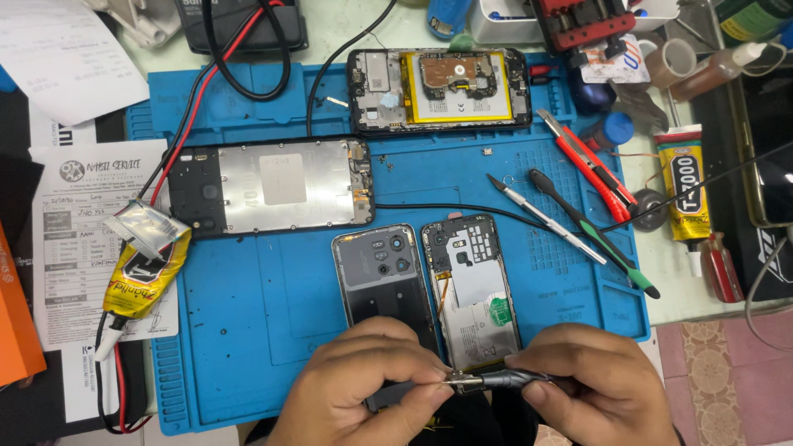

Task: The person opens a screen protector package, then assembles a smartphone by placing a battery into the chassis and securing internal components. They use a screwdriver to fasten screws and handle multiple phone parts on a workbench.

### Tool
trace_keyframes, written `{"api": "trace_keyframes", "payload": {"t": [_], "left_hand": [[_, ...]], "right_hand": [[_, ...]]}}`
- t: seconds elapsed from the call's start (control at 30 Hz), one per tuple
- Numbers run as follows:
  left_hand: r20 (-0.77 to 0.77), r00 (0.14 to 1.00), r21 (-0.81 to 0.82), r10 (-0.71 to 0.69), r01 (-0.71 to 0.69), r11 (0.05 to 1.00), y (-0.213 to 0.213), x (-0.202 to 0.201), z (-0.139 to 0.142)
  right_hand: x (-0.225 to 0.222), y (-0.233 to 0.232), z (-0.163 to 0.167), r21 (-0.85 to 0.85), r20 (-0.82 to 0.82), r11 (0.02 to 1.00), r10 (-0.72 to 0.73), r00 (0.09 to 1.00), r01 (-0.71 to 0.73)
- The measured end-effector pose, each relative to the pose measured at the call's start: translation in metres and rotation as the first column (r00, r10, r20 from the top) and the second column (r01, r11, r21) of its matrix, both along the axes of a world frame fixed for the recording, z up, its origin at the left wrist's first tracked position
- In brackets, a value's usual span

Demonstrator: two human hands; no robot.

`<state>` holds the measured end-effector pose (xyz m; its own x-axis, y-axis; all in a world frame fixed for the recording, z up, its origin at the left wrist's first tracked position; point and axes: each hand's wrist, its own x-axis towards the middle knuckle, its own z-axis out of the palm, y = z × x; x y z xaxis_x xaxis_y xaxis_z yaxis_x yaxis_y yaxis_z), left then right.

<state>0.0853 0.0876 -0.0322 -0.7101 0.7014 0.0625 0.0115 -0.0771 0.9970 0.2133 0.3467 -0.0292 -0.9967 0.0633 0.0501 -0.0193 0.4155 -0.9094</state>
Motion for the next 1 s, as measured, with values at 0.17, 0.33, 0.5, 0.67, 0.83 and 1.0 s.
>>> {"api": "trace_keyframes", "payload": {"t": [0.17,0.33,0.5,0.67,0.83,1.0], "left_hand": [[0.091,0.996,0.042,-0.009,0.005,0.999,-0.002,0.003,-0.006],[0.212,0.976,0.133,0.055,-0.084,0.987,0.003,0.011,-0.013],[0.281,0.956,0.110,0.085,-0.120,0.987,-0.001,0.013,-0.016],[0.386,0.914,0.137,0.122,-0.188,0.973,0.000,0.015,-0.017],[0.362,0.922,0.067,0.140,-0.175,0.982,-0.001,0.013,-0.018],[0.245,0.956,0.077,0.162,-0.185,0.980,-0.003,0.011,-0.022]], "right_hand": [[-0.004,-0.002,-0.001,-0.050,0.065,0.995,0.086,0.994,-0.083],[-0.004,-0.005,0.001,-0.022,-0.009,0.997,0.080,0.997,-0.080],[-0.006,-0.008,0.000,0.000,0.004,1.000,0.011,1.000,-0.011],[-0.007,-0.010,-0.005,0.028,0.015,0.999,-0.023,1.000,0.022],[-0.007,-0.009,-0.007,0.021,0.025,1.000,-0.005,1.000,0.004],[-0.009,-0.007,-0.008,0.042,0.023,0.997,0.066,0.998,-0.067]]}}
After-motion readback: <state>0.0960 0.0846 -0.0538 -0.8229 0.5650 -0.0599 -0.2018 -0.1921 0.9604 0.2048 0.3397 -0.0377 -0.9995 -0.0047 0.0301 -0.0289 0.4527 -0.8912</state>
